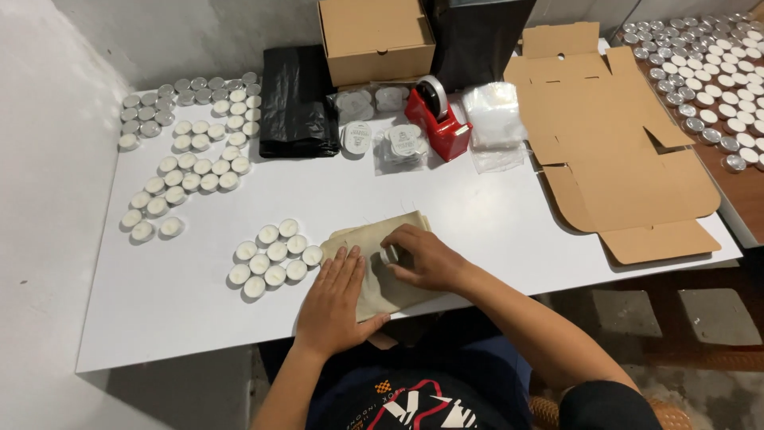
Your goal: Polishing the surface of tea light candles by rubbing them against a cloth on a production table.
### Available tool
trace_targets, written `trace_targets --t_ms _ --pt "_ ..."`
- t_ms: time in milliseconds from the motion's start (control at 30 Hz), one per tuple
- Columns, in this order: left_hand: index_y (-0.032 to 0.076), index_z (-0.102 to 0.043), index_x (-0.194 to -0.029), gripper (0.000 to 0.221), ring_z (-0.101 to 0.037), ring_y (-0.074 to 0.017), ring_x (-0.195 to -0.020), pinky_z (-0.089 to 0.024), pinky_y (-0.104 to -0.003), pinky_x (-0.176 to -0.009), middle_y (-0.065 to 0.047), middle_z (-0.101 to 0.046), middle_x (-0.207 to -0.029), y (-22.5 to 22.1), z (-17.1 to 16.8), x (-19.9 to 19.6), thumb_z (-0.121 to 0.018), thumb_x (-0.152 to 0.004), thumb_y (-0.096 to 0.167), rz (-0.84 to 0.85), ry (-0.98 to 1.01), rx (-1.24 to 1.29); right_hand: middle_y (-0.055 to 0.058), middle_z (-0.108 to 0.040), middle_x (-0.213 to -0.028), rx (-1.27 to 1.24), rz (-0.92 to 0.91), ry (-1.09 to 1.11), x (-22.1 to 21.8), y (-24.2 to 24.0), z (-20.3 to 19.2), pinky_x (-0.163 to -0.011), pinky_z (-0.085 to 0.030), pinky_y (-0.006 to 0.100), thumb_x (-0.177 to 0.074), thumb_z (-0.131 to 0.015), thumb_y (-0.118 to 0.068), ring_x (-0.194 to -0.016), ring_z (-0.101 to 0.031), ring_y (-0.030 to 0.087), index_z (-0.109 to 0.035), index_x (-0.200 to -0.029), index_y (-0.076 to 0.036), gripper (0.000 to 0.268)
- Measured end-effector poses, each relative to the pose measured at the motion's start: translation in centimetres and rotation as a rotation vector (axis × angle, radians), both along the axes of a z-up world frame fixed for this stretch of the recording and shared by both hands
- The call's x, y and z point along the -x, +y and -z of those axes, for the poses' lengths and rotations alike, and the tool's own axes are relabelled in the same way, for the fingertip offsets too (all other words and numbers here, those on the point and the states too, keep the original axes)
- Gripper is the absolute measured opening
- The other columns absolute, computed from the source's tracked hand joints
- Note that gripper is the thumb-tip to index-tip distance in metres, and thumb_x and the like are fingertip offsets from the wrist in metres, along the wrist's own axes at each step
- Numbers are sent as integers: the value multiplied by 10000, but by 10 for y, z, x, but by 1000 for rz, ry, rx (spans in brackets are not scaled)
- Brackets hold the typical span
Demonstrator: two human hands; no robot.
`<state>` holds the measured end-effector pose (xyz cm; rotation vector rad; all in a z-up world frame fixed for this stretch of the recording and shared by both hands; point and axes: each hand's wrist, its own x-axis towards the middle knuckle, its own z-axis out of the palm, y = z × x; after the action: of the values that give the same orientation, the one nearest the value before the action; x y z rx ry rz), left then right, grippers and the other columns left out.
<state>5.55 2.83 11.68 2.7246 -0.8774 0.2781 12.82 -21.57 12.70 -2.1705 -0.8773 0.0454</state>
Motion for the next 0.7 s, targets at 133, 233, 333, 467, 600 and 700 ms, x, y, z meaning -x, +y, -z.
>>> trace_targets --t_ms 133,233,333,467,600,700 --pt "-10 -428 -1486 1091 -306 -356 -1500 -200 -478 -1253 -197 -367 -1604 -2 11 -3 -632 -771 787 -37 17 2 175 -683 -1065 79 70 36 -3 2 10 -872 -577 498 -848 -765 -248 -1006 -703 416 -648 -1190 -76 400" --pt "-24 -434 -1485 1086 -309 -363 -1503 -202 -488 -1250 -205 -365 -1606 -1 11 2 -643 -766 762 -42 46 6 181 -676 -1077 70 72 -67 4 2 20 -900 -574 508 -838 -784 -277 -1037 -690 416 -637 -1179 -74 423" --pt "-28 -436 -1485 1079 -301 -363 -1512 -194 -486 -1254 -209 -360 -1612 -2 9 -2 -633 -774 759 -48 43 26 148 -691 -1043 59 54 -115 -1 0 20 -903 -580 461 -853 -772 -344 -1019 -698 364 -670 -1118 -79 389" --pt "-26 -428 -1491 1087 -301 -365 -1511 -188 -489 -1256 -212 -358 -1612 -1 8 -3 -626 -773 766 -38 45 14 167 -693 -1062 57 67 -129 -2 3 14 -906 -580 451 -880 -724 -375 -1018 -695 363 -701 -1084 -53 381" --pt "-30 -439 -1483 1074 -306 -369 -1506 -193 -488 -1251 -218 -368 -1604 -1 8 -2 -617 -785 766 -34 36 22 196 -692 -1070 41 107 -92 -4 5 6 -895 -580 454 -891 -691 -337 -1006 -703 375 -710 -1099 -22 378" --pt "-22 -450 -1479 1070 -313 -361 -1505 -203 -482 -1248 -210 -374 -1604 -2 11 -3 -612 -779 772 -42 6 19 189 -693 -1044 67 126 -68 -7 8 9 -871 -585 449 -898 -688 -371 -979 -710 363 -711 -1101 -24 402"
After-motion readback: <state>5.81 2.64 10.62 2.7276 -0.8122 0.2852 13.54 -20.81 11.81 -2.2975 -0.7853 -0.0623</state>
